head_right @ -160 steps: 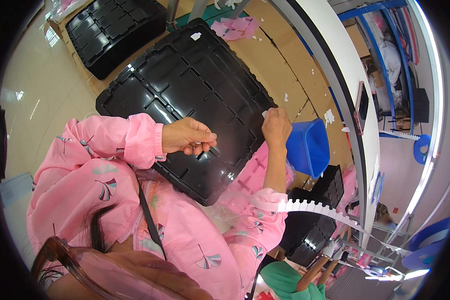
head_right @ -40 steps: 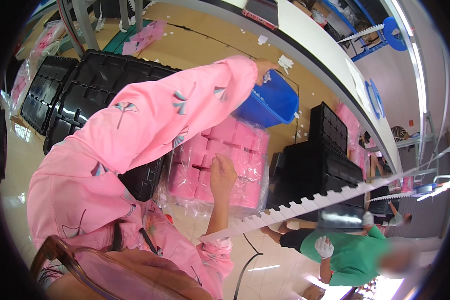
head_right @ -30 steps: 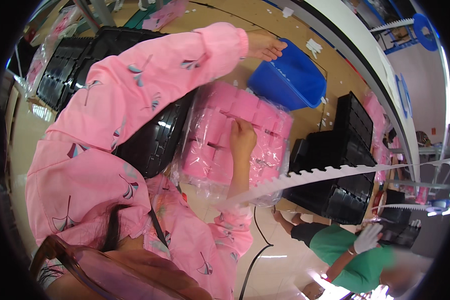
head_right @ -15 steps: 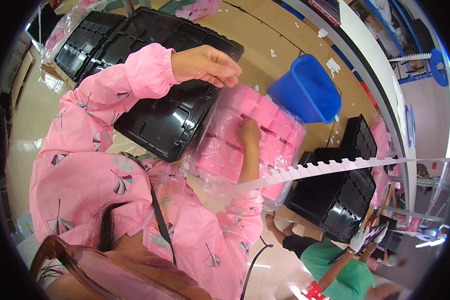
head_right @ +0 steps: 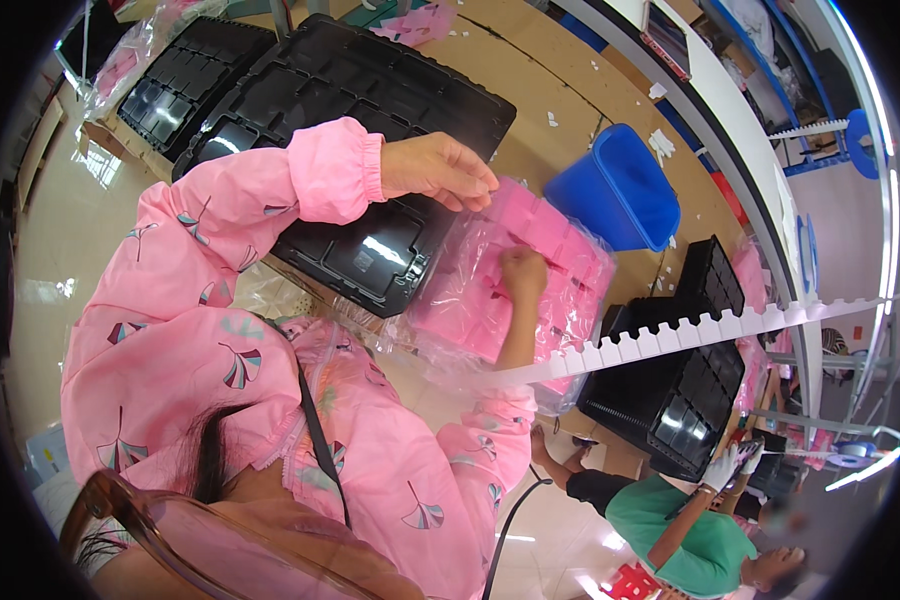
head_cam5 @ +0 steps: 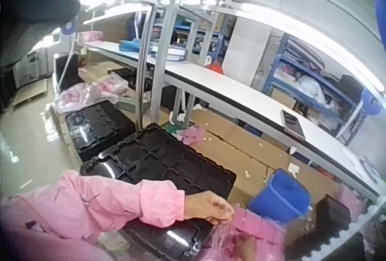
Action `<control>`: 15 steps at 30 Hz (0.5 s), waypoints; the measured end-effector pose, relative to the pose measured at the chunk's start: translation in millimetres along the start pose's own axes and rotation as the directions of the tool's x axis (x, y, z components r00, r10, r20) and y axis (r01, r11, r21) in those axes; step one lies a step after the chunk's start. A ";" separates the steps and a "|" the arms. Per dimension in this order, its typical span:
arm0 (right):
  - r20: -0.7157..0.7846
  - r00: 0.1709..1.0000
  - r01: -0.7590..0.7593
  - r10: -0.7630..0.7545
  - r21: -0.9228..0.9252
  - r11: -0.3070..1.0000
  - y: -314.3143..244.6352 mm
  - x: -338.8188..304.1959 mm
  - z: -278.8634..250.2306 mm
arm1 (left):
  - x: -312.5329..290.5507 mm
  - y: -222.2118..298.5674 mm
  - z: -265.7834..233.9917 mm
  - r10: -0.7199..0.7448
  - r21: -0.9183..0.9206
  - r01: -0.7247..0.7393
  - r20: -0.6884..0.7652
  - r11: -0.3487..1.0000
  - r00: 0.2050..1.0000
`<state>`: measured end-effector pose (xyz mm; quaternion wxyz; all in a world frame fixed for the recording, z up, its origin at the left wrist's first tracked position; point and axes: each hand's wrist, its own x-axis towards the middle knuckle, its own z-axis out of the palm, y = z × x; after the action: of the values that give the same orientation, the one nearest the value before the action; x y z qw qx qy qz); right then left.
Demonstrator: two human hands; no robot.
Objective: Applying adhesive pads and lining to black plastic components on an assembly line.
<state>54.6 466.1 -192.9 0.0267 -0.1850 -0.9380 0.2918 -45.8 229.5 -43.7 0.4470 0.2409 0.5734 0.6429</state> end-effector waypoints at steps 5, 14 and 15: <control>-0.084 0.996 0.036 0.035 0.715 0.698 -22.4 -11.7 -58.6 | 0.4 -15.2 -1.1 0.060 -0.006 -0.060 -0.039 0.998 0.997; -0.243 0.968 0.249 -0.054 0.950 0.191 -77.2 -17.6 -96.4 | 18.5 -10.0 8.0 0.313 0.492 -0.305 0.069 0.816 0.947; -0.261 0.961 0.273 -0.091 0.948 0.165 -88.8 -15.6 -96.4 | 19.9 -8.7 6.0 0.318 0.493 -0.307 0.065 0.814 0.946</control>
<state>55.0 444.7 -62.7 0.2397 -0.0323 -0.5478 0.8009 -47.8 249.1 -54.6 0.2523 0.4318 0.6764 0.5408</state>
